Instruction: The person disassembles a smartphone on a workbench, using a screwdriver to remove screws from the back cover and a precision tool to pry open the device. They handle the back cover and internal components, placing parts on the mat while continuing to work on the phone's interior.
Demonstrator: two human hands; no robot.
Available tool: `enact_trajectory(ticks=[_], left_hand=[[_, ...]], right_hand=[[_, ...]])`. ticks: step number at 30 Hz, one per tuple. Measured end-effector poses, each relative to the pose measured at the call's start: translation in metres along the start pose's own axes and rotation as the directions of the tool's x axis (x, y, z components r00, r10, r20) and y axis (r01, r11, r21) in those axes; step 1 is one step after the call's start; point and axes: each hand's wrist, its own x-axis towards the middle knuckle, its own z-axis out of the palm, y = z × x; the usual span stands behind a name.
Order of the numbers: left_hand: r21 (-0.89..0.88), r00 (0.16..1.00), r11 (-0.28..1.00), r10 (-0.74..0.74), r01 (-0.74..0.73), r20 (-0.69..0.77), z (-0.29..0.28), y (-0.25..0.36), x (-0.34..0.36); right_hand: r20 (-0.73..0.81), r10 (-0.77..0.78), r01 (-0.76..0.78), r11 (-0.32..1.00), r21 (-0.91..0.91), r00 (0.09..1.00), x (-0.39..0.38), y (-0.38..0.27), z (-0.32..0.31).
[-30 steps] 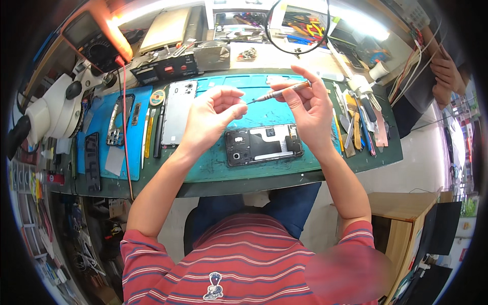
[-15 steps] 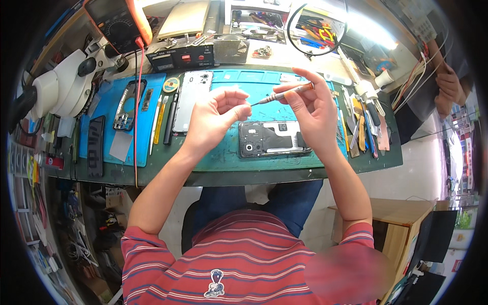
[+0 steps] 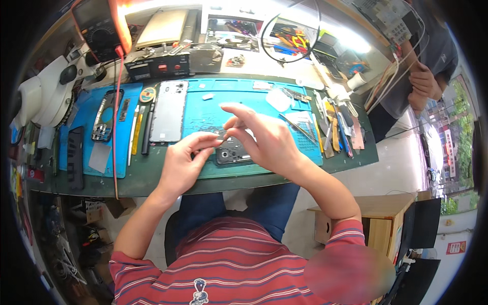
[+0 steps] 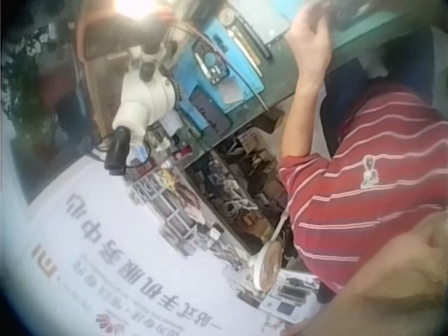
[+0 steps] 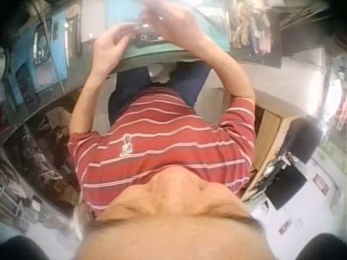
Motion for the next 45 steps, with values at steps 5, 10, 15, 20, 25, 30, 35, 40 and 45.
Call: enact_trajectory(ticks=[5,10,15,20,25,30,35,40,45], left_hand=[[0.092,0.999,0.996,-0.016,0.013,0.037,-0.003,0.008,-0.001],[0.139,0.998,0.99,0.019,-0.027,0.061,-0.006,0.006,-0.002],[0.193,0.996,0.978,0.07,-0.078,0.049,-0.007,0.002,-0.003],[0.268,0.989,0.952,0.149,-0.147,0.016,-0.004,0.0,-0.003],[0.246,0.982,0.954,0.186,-0.173,-0.032,-0.001,-0.003,-0.003],[0.301,0.976,0.934,0.212,-0.19,-0.042,0.0,-0.004,-0.003],[0.297,0.974,0.935,0.218,-0.192,-0.057,0.0,-0.005,-0.003],[0.306,0.974,0.934,0.216,-0.186,-0.066,0.0,-0.003,-0.004],[0.317,0.968,0.926,0.241,-0.206,-0.074,0.001,-0.003,-0.004]], right_hand=[[0.022,-0.048,0.049,0.997,-0.052,0.999,0.005,0.001,0.004],[0.082,-0.059,0.062,0.997,-0.035,0.995,0.007,0.0,0.005],[0.129,-0.049,0.034,0.992,0.122,0.99,0.008,-0.004,0.007],[0.104,-0.058,0.071,0.991,-0.118,0.993,0.011,-0.009,0.005],[0.125,0.033,-0.035,0.999,0.014,0.992,0.01,-0.006,0.012],[0.095,0.007,-0.005,1.0,-0.019,0.995,0.015,-0.008,0.009],[0.092,0.034,-0.025,0.995,-0.095,0.995,0.019,-0.012,0.007],[0.173,0.132,-0.144,0.988,0.059,0.976,0.016,-0.008,0.005],[0.171,0.104,-0.117,0.991,0.064,0.98,0.015,-0.006,0.01]])
